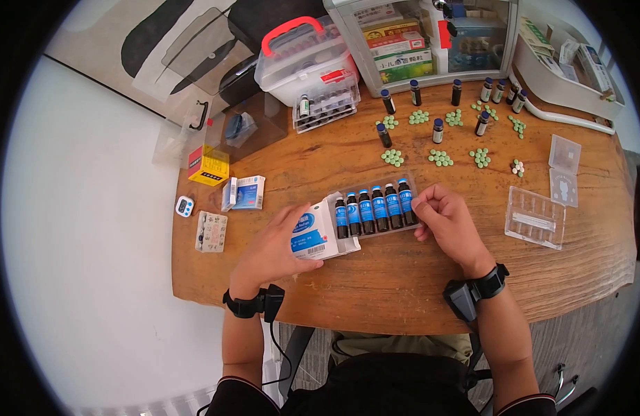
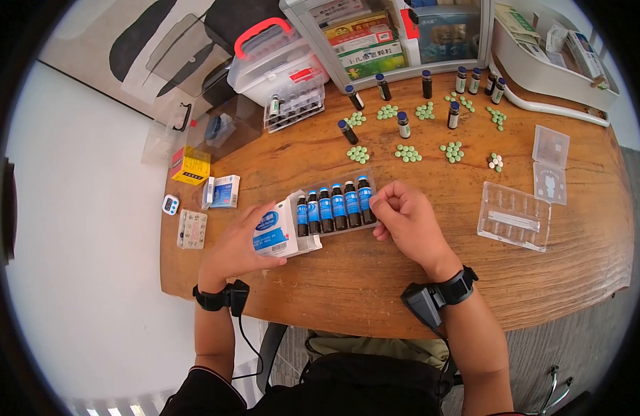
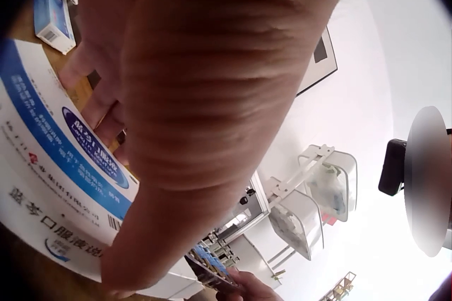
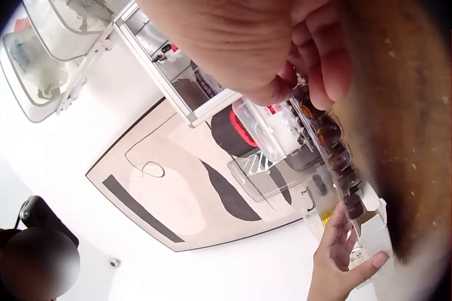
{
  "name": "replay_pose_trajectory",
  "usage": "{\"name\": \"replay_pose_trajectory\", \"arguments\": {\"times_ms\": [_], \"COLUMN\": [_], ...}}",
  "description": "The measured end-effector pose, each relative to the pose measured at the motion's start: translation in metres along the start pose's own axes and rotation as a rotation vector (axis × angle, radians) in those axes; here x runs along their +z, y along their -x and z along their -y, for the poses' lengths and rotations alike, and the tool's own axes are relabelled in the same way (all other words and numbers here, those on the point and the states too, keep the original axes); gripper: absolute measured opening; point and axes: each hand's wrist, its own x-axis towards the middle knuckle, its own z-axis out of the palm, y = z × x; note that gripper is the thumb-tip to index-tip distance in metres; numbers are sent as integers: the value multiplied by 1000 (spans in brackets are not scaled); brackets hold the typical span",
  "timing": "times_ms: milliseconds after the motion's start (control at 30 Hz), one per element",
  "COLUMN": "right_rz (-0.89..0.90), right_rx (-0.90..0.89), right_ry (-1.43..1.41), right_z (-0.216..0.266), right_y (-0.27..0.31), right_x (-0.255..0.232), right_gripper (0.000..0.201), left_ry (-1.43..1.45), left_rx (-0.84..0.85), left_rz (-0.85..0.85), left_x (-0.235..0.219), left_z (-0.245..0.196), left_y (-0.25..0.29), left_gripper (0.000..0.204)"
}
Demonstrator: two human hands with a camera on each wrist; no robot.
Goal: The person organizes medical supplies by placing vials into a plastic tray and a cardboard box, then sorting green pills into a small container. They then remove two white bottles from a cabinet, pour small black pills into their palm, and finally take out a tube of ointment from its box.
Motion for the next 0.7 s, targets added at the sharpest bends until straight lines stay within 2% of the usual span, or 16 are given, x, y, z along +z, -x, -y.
{"name": "replay_pose_trajectory", "arguments": {"times_ms": [100, 200, 567, 700], "right_rz": [19, 36, -64, -69], "right_rx": [-10, -20, -118, -109], "right_ry": [8, 42, 213, 196], "right_z": [0, 1, 4, 3], "right_y": [0, 1, 5, 5], "right_x": [0, 0, 6, 5], "right_gripper": [15, 15, 19, 18], "left_ry": [27, 64, -1, -10], "left_rx": [-53, -27, -6, -1], "left_rz": [-26, -82, -35, -52], "left_x": [3, 6, 5, 7], "left_z": [-1, 3, -1, 0], "left_y": [0, 3, 8, 7], "left_gripper": [100, 100, 101, 100]}}
